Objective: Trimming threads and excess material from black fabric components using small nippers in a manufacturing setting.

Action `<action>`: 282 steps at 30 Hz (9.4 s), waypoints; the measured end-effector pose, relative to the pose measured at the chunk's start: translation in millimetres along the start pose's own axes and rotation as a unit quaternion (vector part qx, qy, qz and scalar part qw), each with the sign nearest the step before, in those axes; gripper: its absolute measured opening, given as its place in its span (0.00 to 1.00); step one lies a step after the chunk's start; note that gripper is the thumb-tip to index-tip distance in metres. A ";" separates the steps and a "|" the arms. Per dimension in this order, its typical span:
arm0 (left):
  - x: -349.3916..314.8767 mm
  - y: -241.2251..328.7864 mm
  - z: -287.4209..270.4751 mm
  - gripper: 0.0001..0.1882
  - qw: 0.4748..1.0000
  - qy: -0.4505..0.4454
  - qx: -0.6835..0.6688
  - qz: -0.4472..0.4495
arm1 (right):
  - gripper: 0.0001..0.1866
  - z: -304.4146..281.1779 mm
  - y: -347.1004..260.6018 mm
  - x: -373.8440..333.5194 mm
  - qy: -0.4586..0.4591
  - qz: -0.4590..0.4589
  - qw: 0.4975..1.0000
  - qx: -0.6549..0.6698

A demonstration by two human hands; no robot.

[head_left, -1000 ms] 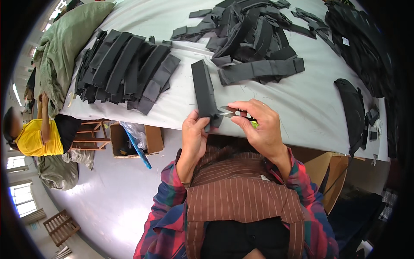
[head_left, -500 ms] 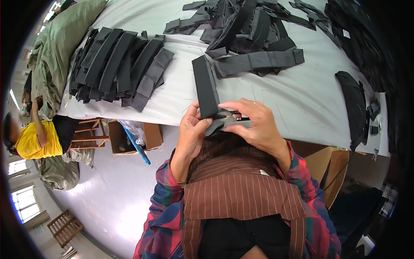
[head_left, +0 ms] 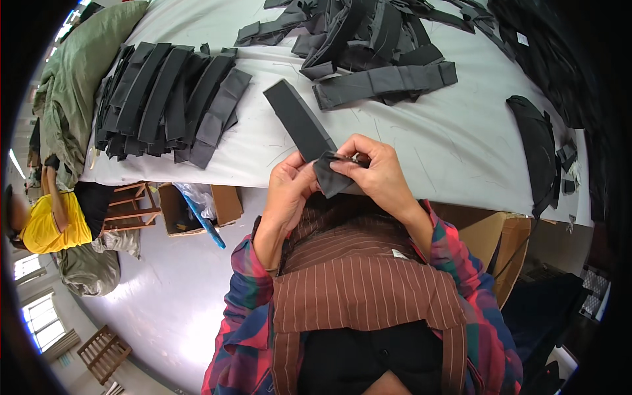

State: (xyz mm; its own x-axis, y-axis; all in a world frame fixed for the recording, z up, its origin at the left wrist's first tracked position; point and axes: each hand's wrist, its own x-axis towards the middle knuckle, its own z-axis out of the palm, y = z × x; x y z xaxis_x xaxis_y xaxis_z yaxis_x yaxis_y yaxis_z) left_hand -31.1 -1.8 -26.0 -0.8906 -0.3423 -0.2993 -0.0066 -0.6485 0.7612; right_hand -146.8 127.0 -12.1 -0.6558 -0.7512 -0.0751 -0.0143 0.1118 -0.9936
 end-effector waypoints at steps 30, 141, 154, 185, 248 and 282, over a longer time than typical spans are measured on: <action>-9.3 4.4 3.5 0.14 0.998 0.060 0.025 0.015 | 0.07 -25.9 -12.3 -21.6 0.000 -0.229 0.927 -0.298; -3.0 -6.1 -2.5 0.10 0.993 0.047 -0.095 0.045 | 0.12 -1.6 -9.8 0.4 -0.009 -0.287 0.907 -0.309; -3.2 -2.3 11.7 0.11 0.993 0.040 -0.104 0.036 | 0.13 4.4 -9.3 9.5 0.116 -0.290 0.859 -0.405; -3.1 -2.4 13.2 0.10 0.993 0.057 -0.098 0.032 | 0.09 -0.4 -11.2 4.2 0.092 -0.241 0.918 -0.303; -7.2 -3.1 11.1 0.10 0.996 0.043 -0.067 0.027 | 0.06 -2.8 -11.1 11.9 0.070 -0.295 0.890 -0.341; 5.4 4.2 15.8 0.12 0.997 0.052 -0.062 -0.003 | 0.07 2.6 -12.2 26.7 0.095 -0.159 0.973 -0.138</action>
State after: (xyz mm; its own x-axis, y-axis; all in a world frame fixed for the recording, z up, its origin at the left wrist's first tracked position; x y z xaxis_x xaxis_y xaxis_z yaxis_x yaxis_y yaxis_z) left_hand -43.2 4.3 -15.3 -0.8391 -0.4016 -0.3668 0.0492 -0.7276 0.6842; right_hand -162.2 104.0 -2.2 -0.7128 -0.6452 0.2749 -0.4237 0.0837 -0.9019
